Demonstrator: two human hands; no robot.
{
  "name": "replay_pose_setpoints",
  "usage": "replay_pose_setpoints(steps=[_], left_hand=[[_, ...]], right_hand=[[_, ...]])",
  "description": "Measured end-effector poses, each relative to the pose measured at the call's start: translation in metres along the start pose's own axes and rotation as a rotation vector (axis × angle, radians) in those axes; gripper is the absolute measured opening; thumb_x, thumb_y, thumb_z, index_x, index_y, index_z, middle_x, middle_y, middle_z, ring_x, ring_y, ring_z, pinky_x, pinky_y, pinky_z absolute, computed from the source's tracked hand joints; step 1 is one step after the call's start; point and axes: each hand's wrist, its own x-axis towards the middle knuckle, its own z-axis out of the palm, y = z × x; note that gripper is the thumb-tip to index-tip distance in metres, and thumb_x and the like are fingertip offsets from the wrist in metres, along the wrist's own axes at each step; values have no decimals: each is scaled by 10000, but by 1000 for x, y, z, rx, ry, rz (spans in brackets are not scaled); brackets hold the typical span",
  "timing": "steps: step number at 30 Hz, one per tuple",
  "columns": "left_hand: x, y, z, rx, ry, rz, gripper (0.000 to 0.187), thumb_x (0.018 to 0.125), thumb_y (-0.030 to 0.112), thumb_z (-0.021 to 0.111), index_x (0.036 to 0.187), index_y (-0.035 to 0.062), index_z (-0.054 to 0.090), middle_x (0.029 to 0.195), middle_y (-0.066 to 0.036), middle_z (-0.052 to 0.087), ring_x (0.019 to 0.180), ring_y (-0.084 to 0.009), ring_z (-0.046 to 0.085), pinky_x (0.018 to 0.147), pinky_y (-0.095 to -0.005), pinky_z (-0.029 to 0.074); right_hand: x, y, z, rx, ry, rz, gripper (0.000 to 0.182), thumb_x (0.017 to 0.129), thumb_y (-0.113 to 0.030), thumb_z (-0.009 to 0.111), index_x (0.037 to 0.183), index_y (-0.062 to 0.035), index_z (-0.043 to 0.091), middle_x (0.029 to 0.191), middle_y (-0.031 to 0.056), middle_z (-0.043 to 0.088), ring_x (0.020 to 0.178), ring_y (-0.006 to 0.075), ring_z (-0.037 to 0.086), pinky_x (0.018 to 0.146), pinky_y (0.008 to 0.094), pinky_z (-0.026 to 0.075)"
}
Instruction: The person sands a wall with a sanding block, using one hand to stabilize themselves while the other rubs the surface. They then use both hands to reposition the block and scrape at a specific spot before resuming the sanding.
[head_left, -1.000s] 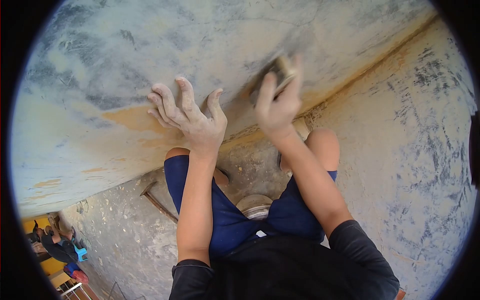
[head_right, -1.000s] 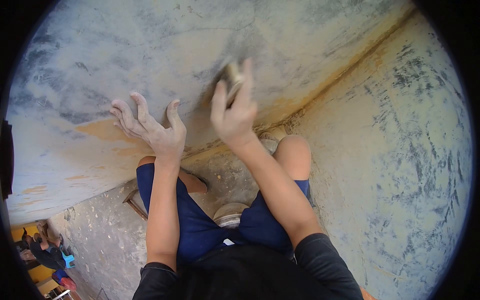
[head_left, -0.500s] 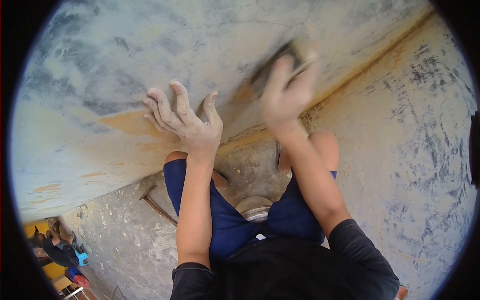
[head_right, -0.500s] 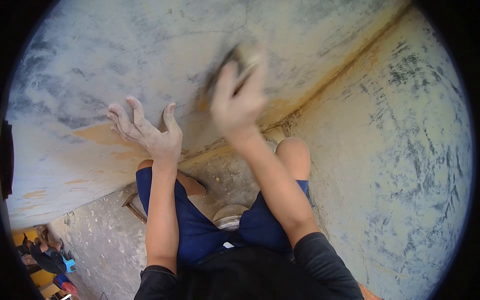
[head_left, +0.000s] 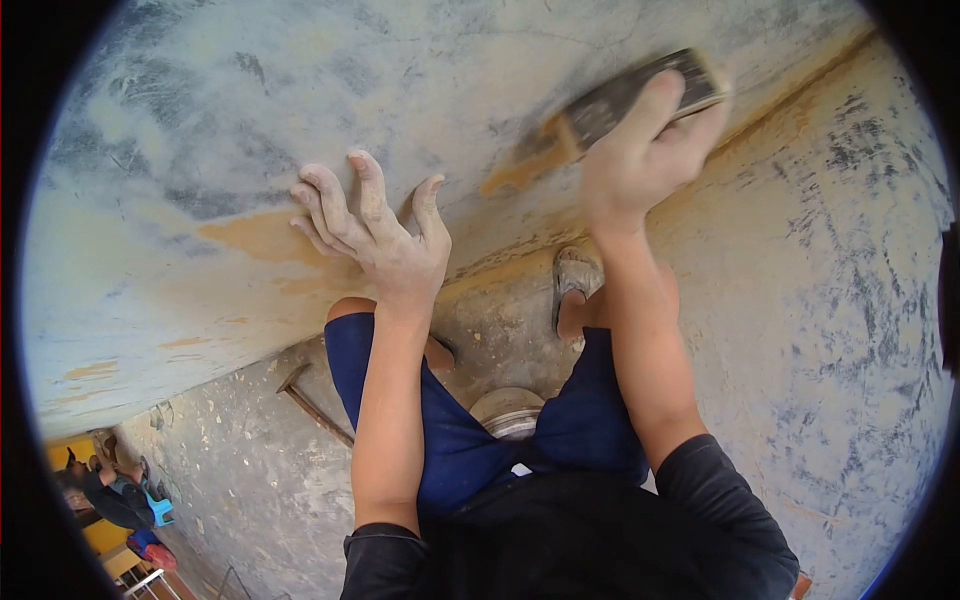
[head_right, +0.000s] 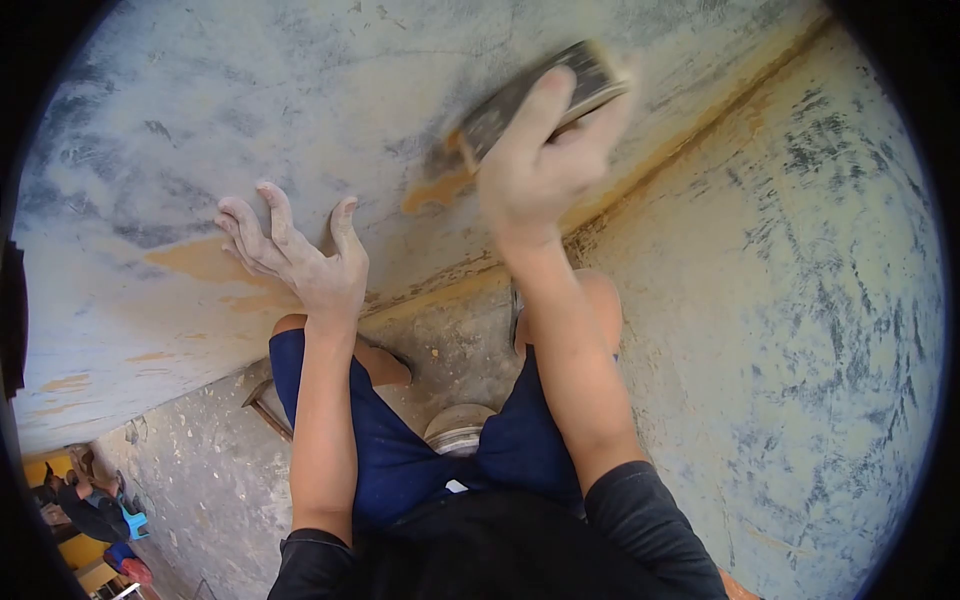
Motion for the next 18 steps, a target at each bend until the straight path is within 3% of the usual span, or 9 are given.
replay_pose_setpoints(steps=[2, 3, 5, 9, 11, 12, 13, 15, 18], left_hand=[[-2, 0, 2, -27, 19, -7, 753, 881, 372, 739, 1482, 68, 402, 1591, -226, 182, 1518, -377, 28, 1202, -534, -24], [-1, 0, 3, -26, 22, -5, 753, 881, 372, 739, 1482, 68, 402, 1591, -226, 182, 1518, -377, 28, 1202, -534, -24], [-2, 1, 2, -4, 14, -3, 754, 885, 372, 735, 1486, 68, 397, 1591, -223, 184, 1518, -377, 26, 1204, -527, -27], [-3, 0, -4, 8, -15, -5, 755, 886, 372, 733, 1488, 67, 393, 1594, -224, 177, 1518, -379, 27, 1203, -532, -21], [-1, -1, 0, -12, 8, 3, 752, 888, 373, 730, 1488, 68, 395, 1596, -224, 180, 1519, -376, 32, 1203, -535, -21], [-1, 0, 1, -15, 14, 3, 752, 888, 373, 730, 1488, 68, 395, 1596, -224, 180, 1519, -376, 32, 1203, -535, -21], [-2, 1, 1, -14, 15, -5, 751, 889, 373, 729, 1489, 68, 395, 1594, -222, 183, 1518, -377, 36, 1202, -539, -17], [-1, 0, 1, -9, 16, -8, 750, 890, 372, 729, 1489, 69, 395, 1593, -220, 187, 1518, -378, 39, 1202, -542, -14], [2, 2, 3, -5, 19, -11, 753, 893, 362, 727, 1496, 71, 382, 1590, -221, 190, 1517, -384, 31, 1198, -545, -30]], right_hand=[[-27, 34, 6, -263, 10, -495, 533, 947, -72, 571, 1395, 148, 384, 948, 221, 689, 595, 186, 662, 516, 310, 525], [-50, 46, 5, -260, 12, -498, 533, 947, -72, 571, 1395, 148, 384, 948, 221, 689, 595, 186, 662, 516, 310, 525], [-93, 57, -4, -268, -267, -341, 521, 961, -82, 563, 1397, 141, 386, 917, 200, 695, 591, 172, 658, 497, 307, 515], [-12, 14, 3, -273, -19, -392, 463, 991, -123, 540, 1379, 101, 422, 881, 183, 692, 546, 160, 619, 462, 302, 478], [7, -3, 4, -18, 81, -166, 340, 1001, -104, 509, 1289, 76, 487, 989, 153, 643, 813, 171, 622, 730, 264, 509], [4, 23, -1, -251, 54, -447, 482, 1002, -133, 529, 1406, 95, 397, 847, 137, 683, 529, 143, 584, 457, 278, 455], [-23, 39, -4, -250, 55, -452, 482, 1002, -133, 529, 1406, 95, 397, 847, 137, 683, 529, 143, 584, 457, 278, 455], [-75, 44, 3, -263, -216, -366, 558, 994, -127, 542, 1443, 130, 332, 842, 120, 678, 549, 128, 590, 461, 274, 456], [-53, 37, 1, -251, -192, -418, 619, 969, -99, 565, 1456, 162, 286, 865, 154, 686, 554, 126, 594, 464, 275, 460]])
